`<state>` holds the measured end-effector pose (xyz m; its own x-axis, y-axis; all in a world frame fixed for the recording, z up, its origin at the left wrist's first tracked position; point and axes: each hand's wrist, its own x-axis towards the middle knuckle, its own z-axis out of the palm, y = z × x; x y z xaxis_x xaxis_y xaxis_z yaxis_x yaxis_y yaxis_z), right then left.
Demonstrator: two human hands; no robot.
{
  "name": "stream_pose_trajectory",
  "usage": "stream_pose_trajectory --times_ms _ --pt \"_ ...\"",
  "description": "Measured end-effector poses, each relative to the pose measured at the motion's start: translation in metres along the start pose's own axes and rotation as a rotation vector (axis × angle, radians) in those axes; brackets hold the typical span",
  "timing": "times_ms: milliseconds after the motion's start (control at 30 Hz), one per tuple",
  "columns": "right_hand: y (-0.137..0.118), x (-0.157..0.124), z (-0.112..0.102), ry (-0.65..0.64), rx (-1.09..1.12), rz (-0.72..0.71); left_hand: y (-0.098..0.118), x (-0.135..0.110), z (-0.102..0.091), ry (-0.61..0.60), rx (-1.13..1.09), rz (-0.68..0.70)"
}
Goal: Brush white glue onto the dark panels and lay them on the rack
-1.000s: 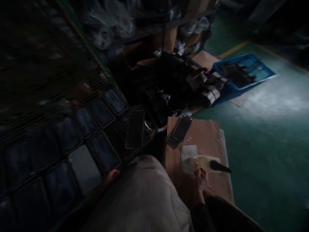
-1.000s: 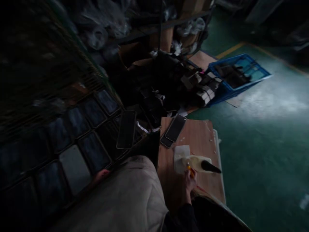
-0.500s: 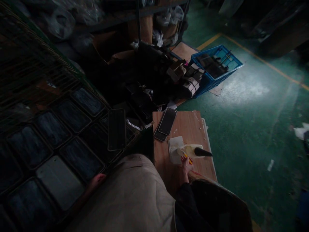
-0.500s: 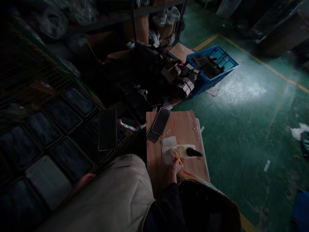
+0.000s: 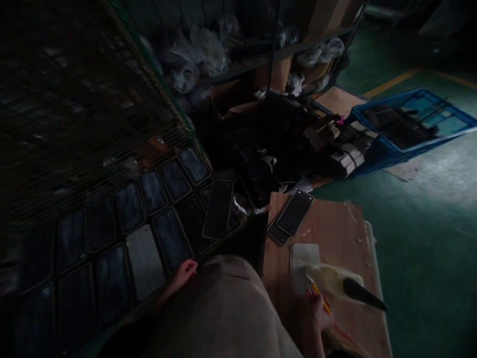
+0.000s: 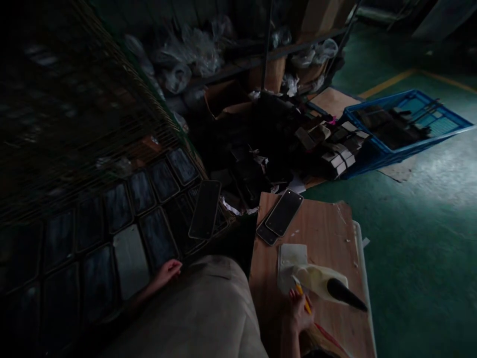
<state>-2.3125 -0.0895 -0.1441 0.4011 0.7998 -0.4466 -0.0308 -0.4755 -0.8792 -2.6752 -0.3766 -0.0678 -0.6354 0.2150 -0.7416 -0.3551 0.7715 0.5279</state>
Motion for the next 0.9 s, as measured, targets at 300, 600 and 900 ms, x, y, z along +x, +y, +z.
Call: stream_pose_trajectory --times_ms 300,600,900 --pt "-0.093 -0.056 0.124 -0.665 -0.189 -0.128 0.041 0.045 0.014 0.187 -0.265 0.029" --pt "-0.131 -0.151 0.270 -1.178 -0.576 -0.845 0.053 0.083 0.027 0.191 -0.271 -0.051" --pt "-0.133 -0.163 0.364 -1.248 -0.966 -1.280 0.036 0.096 0.036 0.095 -0.440 -0.082"
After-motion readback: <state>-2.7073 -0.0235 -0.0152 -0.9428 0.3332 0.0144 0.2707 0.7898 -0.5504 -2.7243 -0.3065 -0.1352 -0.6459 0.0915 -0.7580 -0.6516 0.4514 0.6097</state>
